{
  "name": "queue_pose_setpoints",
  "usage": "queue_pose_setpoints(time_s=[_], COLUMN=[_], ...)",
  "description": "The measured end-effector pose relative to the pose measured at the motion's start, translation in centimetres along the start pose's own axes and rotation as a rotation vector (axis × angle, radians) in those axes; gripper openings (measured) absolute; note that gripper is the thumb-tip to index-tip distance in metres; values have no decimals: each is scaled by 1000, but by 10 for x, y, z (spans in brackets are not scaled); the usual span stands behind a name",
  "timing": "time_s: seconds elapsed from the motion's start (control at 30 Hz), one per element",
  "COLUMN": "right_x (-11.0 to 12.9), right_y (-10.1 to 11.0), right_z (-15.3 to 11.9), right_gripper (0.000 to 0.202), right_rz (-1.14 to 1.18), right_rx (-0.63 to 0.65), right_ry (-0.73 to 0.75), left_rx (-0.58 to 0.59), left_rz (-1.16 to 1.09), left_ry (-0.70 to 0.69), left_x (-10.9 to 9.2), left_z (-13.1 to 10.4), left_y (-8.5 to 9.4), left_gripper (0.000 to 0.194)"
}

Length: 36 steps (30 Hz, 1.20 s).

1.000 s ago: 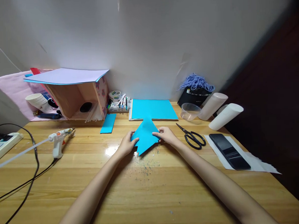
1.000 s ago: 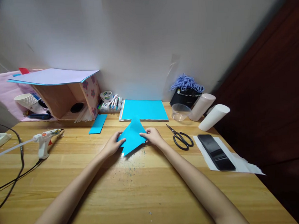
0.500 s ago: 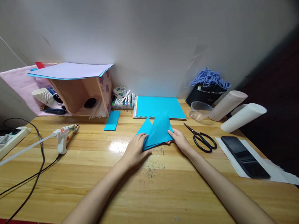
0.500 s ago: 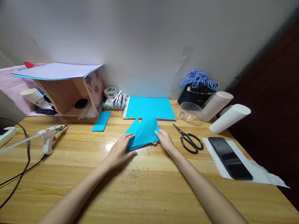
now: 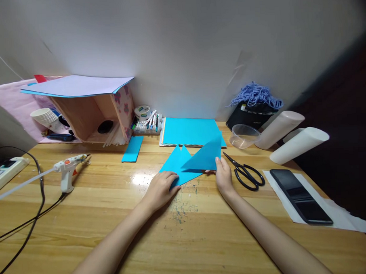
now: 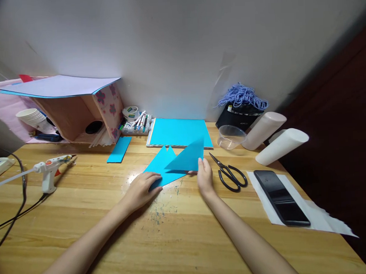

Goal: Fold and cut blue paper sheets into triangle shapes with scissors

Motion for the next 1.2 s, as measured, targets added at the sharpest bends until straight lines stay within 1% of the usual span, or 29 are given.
queue_pose_setpoints(time_s=[0.13, 0.2, 0.3, 0.4, 0.43, 0.53, 0.63, 0.7, 0.77, 0.83, 0.93, 1.03, 1.13, 1.2], right_x=[-5, -6, -5, -3, -3, -3, -3, -3, -1, 1, 3, 3, 2, 3], right_y=[9, 11, 9, 7, 7, 7, 6, 6, 5, 4, -2, -14, -25, -29], right_z=[4, 5, 6, 5, 5, 4, 4, 4, 3, 3, 2, -2, -8, -12], right_gripper=[34, 34, 33, 35, 36, 37, 35, 34, 33, 34, 34, 41, 52, 54], right_rz=[133, 179, 210, 222, 224, 229, 231, 232, 242, 262, 259, 196, 142, 141], right_rx=[-93, -105, -89, -78, -79, -84, -80, -75, -67, -55, 41, 219, 389, 472], right_ry=[-46, -70, -89, -107, -114, -127, -131, -133, -134, -141, -176, -224, -263, -271], left_rx=[-8, -20, -55, -70, -66, -50, -36, -33, -46, -81, -158, -224, -264, -299], left_rz=[-40, -60, -93, -166, -189, -218, -222, -207, -178, -159, -187, -239, -265, -278], left_ry=[13, 37, 115, 170, 176, 179, 147, 133, 154, 214, 340, 446, 495, 509], left_x=[-1, 0, 5, 11, 12, 14, 12, 10, 11, 15, 25, 33, 35, 36], left_z=[0, 1, 0, 0, 0, -1, 0, 0, -1, -2, -5, -8, -9, -10], left_y=[3, 6, 10, 11, 10, 8, 8, 8, 8, 8, 8, 8, 10, 12], left_gripper=[15, 16, 18, 11, 9, 12, 9, 12, 15, 14, 14, 14, 12, 11])
Point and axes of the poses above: each hand's wrist, its own z-axis towards the middle knuckle, its own y-axis out of the back of the hand, x = y × z, the point moved 7 cm from there along z, towards the middle knuckle, and after that the axes turned 3 degrees about -x, right-handed, at the moved point
